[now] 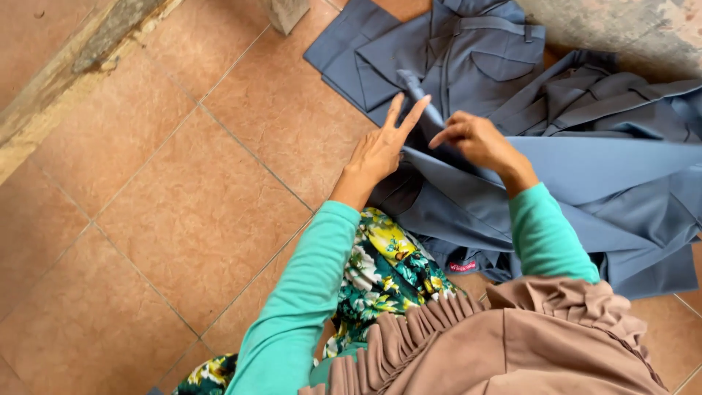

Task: The person sits on a tiled floor and folds a pair of gray trousers by hand. They smooth the fabric, fold the legs together, and then fold the garment into a compact rectangle before placing it on a growing stack of folded trousers.

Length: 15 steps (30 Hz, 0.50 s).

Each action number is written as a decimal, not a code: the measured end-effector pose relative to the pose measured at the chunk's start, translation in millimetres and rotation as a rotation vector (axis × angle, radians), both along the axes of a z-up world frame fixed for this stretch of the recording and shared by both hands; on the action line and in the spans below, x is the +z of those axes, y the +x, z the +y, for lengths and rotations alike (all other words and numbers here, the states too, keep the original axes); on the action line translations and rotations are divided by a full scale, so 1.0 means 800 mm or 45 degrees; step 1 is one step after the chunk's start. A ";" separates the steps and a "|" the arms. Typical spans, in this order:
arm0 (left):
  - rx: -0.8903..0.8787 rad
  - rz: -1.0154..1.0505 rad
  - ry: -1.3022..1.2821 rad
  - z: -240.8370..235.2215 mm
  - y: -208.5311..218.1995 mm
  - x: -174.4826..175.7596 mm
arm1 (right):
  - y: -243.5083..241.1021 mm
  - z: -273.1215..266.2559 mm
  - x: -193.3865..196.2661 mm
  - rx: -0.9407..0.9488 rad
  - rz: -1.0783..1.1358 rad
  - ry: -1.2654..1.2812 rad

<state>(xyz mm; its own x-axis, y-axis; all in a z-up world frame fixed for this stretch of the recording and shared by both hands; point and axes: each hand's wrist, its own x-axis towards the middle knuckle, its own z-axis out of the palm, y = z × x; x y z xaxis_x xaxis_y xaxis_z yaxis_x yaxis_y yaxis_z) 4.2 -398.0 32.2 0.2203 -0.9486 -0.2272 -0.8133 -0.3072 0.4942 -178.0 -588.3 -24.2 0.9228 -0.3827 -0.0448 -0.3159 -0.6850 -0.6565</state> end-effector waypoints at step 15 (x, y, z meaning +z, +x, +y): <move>0.198 -0.379 -0.016 0.036 0.114 -0.133 | -0.090 0.025 -0.051 0.114 0.759 -0.882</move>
<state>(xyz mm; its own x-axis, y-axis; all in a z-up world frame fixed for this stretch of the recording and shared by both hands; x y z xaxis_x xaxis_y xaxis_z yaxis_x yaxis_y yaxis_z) 95.5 -369.1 -74.2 0.4176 -0.9007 -0.1194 -0.8662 -0.4343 0.2469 -250.2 -568.3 -65.2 0.8483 -0.4294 -0.3099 -0.3969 -0.9030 0.1647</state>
